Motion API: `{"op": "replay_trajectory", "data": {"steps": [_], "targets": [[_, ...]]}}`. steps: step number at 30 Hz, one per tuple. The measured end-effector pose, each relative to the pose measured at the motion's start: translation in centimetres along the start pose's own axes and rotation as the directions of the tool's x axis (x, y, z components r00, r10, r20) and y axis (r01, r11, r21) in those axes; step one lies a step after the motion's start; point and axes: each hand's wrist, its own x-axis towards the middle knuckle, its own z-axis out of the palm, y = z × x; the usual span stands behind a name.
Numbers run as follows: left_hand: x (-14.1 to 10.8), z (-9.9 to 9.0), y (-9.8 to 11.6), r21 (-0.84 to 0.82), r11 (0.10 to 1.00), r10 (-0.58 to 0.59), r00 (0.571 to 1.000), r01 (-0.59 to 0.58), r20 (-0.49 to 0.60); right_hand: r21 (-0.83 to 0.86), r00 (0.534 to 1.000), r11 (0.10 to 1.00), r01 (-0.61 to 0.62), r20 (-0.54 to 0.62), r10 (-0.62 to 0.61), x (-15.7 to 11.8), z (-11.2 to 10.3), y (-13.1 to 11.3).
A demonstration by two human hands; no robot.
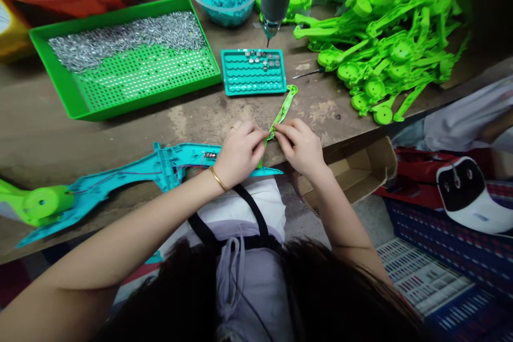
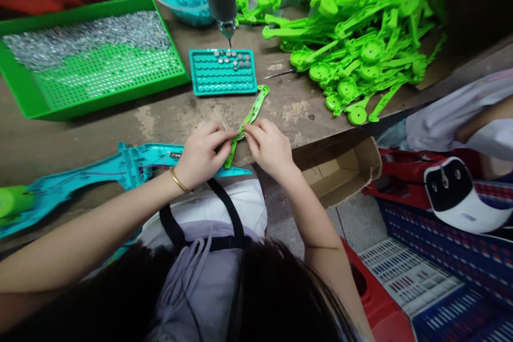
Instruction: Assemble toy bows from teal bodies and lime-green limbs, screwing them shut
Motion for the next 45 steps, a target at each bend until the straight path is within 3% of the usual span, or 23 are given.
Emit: {"op": "replay_trajectory", "data": {"steps": [2,5,14,22,27,30,37,45], "targets": [[-0.1,0.1,0.2,0.077,0.997,0.032,0.999,-0.033,0.01,-0.06,1.0,0.998,0.024,0.009,-0.023,-0.4,0.0,-0.2],[-0.3,0.1,0.3,0.151,0.986,0.068,0.998,-0.07,0.014,-0.012,0.997,0.998,0.069,-0.025,-0.069,-0.8,0.1,-0.3],[-0.2,0.1,0.0,0.082,0.996,0.025,1.0,-0.024,-0.009,0.109,0.988,0.988,0.108,-0.118,-0.095,-0.7,1.3,0.1],[-0.3,0.2,0.2,0.075,0.997,0.018,1.0,-0.017,-0.009,0.15,0.994,0.986,0.068,-0.093,-0.054,-0.3,1.4,-0.1],[-0.6,0.0,0.6,0.141,0.988,0.073,0.996,-0.066,-0.043,0.134,0.99,0.987,0.088,-0.124,-0.071,-0.1,1.6,-0.1],[-0.8,0.0,0.5,0.162,0.984,0.088,0.995,-0.081,-0.038,0.126,0.994,0.987,0.096,-0.073,-0.087,0.1,1.2,-0.1],[-1.1,0.2,-0.3,0.167,0.979,0.115,0.993,-0.119,0.037,0.209,0.974,0.971,0.112,0.17,-0.149,1.9,-0.5,0.8],[-0.9,0.1,-0.1,0.188,0.97,0.155,0.988,-0.154,0.011,0.226,0.889,0.96,0.166,0.387,-0.245,4.7,-1.7,1.6]]}}
